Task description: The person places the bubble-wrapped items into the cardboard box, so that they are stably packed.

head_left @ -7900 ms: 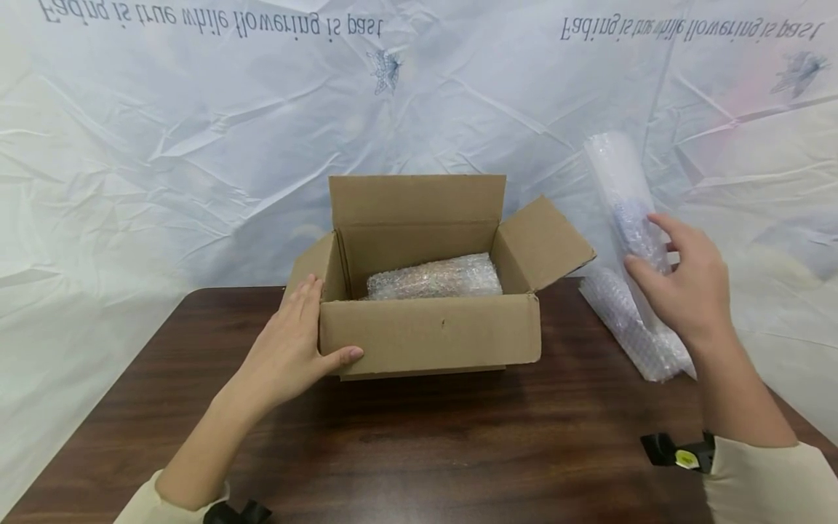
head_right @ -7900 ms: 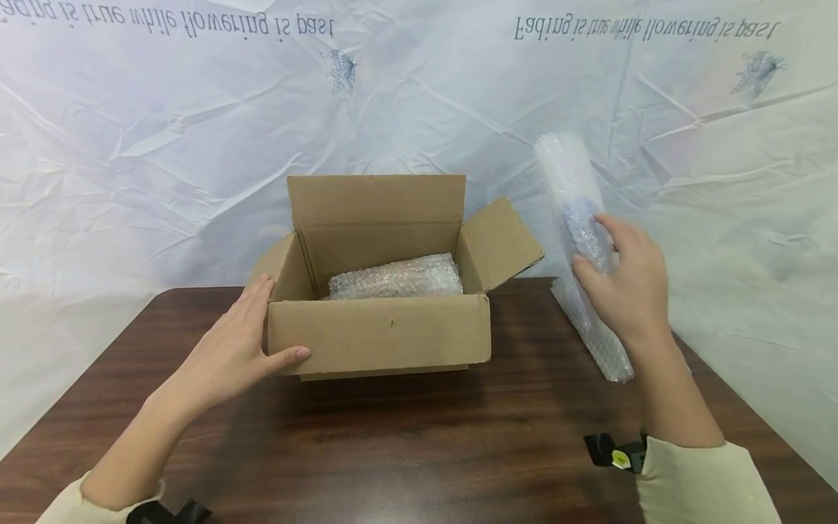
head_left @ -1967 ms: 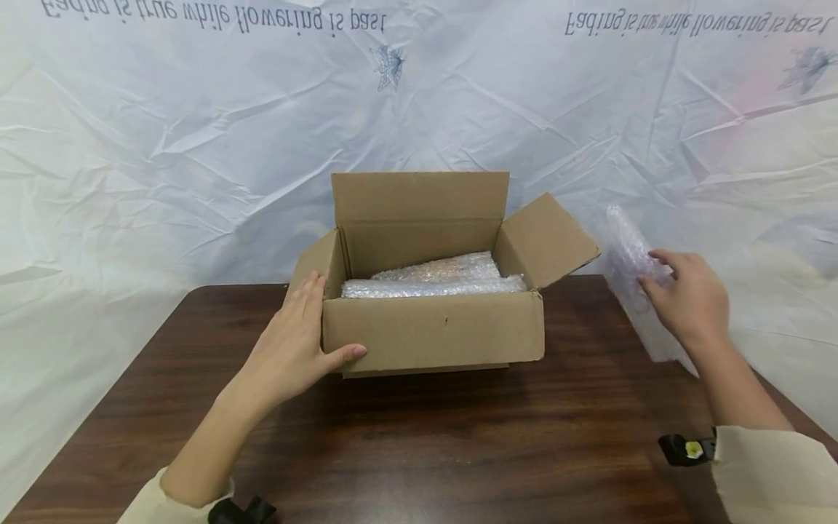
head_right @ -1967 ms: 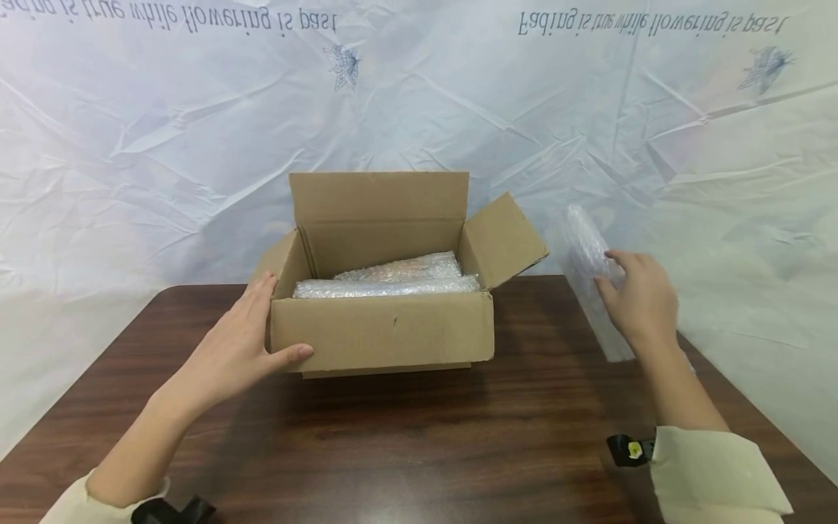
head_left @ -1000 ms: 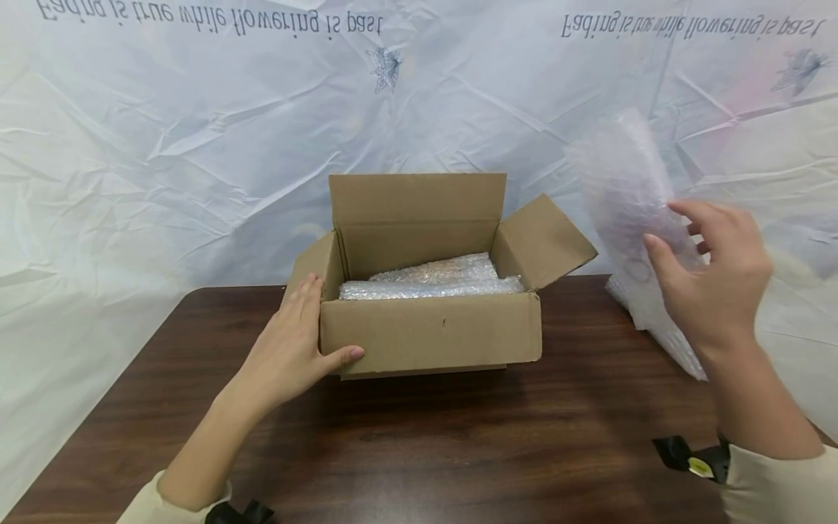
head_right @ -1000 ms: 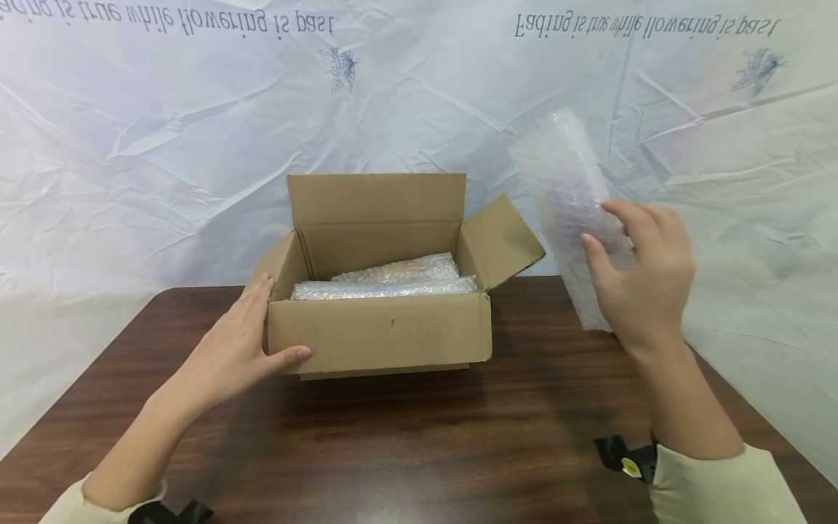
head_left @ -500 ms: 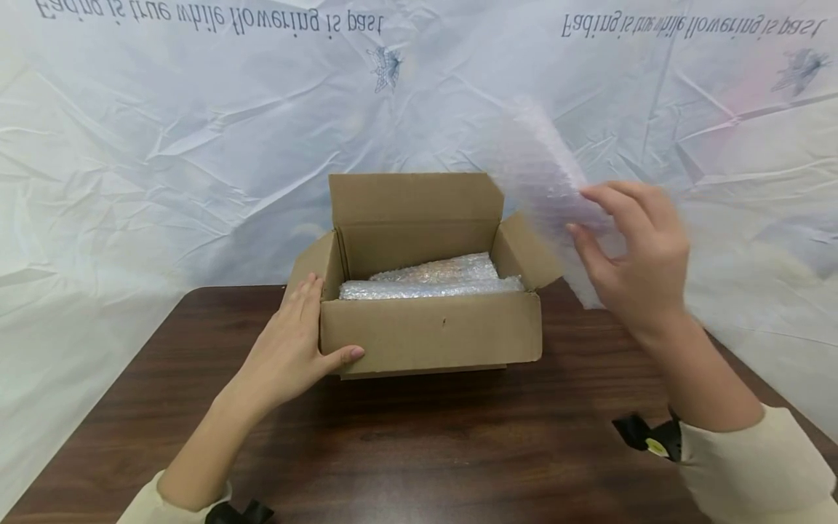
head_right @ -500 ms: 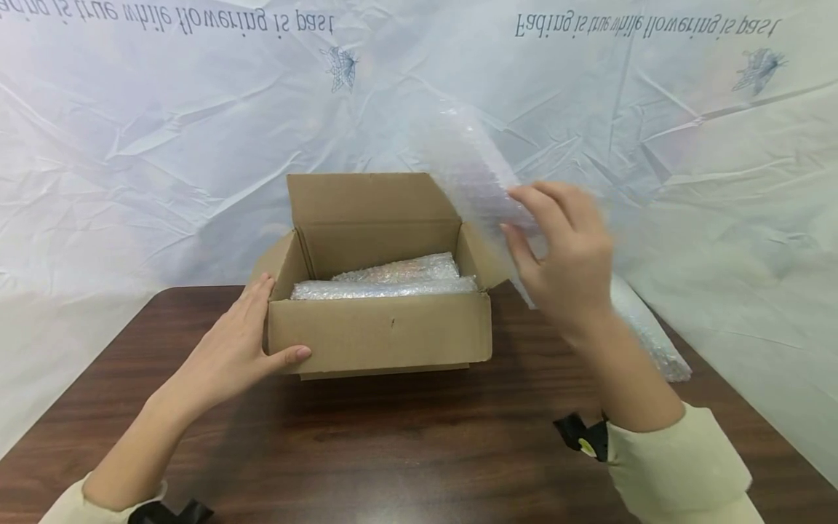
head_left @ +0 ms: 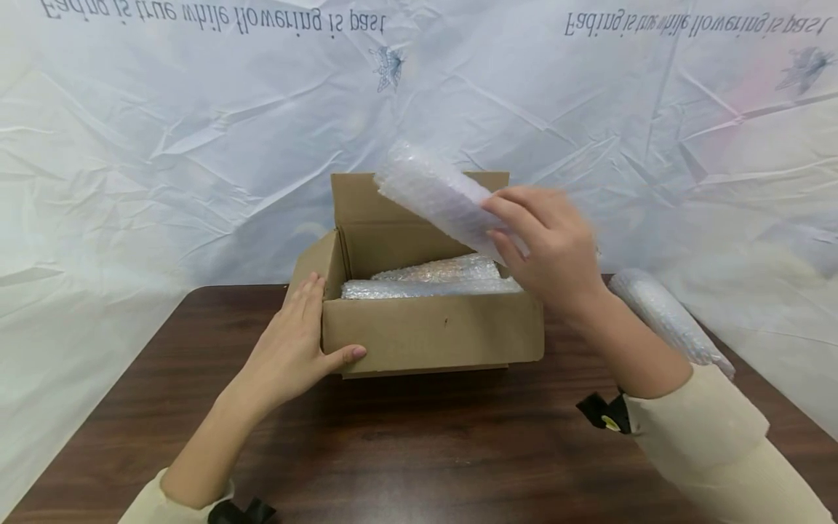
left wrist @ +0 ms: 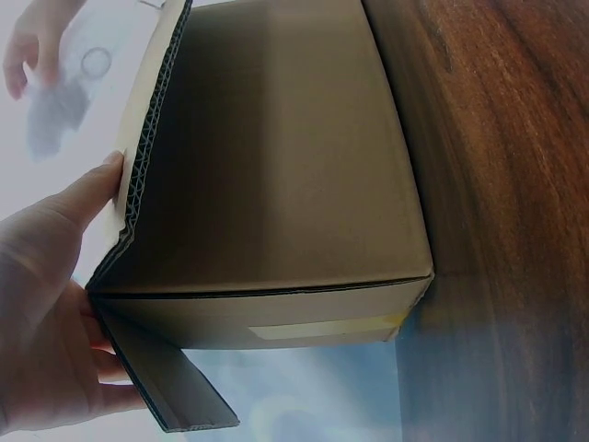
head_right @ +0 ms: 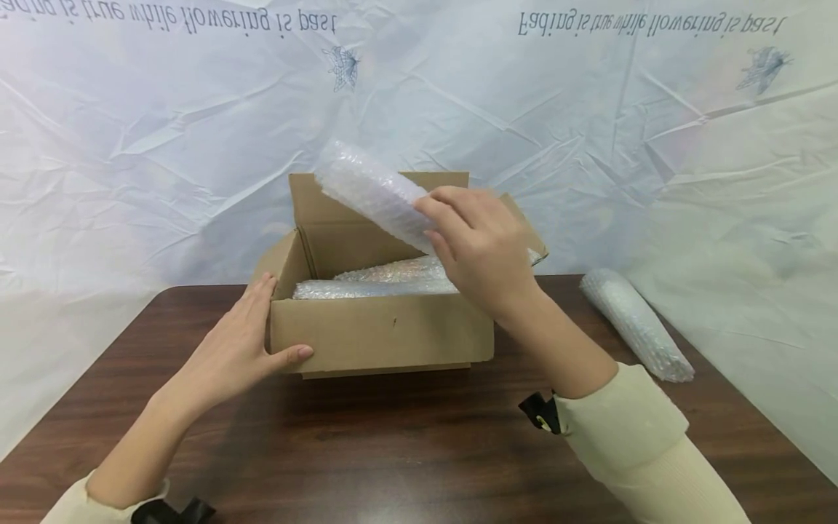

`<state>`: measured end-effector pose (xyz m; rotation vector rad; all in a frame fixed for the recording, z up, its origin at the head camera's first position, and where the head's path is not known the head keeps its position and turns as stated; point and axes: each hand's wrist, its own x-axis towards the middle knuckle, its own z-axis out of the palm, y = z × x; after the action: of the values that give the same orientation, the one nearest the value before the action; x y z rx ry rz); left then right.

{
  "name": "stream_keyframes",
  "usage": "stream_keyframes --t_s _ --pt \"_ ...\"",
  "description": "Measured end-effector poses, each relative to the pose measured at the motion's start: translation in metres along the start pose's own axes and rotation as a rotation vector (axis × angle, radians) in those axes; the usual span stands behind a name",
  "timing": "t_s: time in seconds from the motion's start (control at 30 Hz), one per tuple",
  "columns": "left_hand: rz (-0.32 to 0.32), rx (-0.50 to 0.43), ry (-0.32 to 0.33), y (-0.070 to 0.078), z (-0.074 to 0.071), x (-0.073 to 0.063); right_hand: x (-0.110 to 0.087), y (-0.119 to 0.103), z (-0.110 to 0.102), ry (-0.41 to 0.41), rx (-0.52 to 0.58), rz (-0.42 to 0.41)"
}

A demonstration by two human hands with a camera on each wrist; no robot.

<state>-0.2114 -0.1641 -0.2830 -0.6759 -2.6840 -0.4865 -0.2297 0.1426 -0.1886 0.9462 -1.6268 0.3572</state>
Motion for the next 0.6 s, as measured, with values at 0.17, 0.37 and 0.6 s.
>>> stream_keyframes --t_s 0.17,0.37,0.6 --pt "0.001 0.001 0.003 0.000 0.000 0.001 -0.001 0.000 0.014 -0.040 -0.015 -0.082" --pt "-0.001 0.004 0.001 0.000 0.001 0.001 -0.008 0.002 0.030 -0.088 -0.024 -0.152" --pt "-0.004 0.009 0.002 0.001 0.000 0.001 -0.016 0.007 0.040 -0.177 0.027 -0.203"
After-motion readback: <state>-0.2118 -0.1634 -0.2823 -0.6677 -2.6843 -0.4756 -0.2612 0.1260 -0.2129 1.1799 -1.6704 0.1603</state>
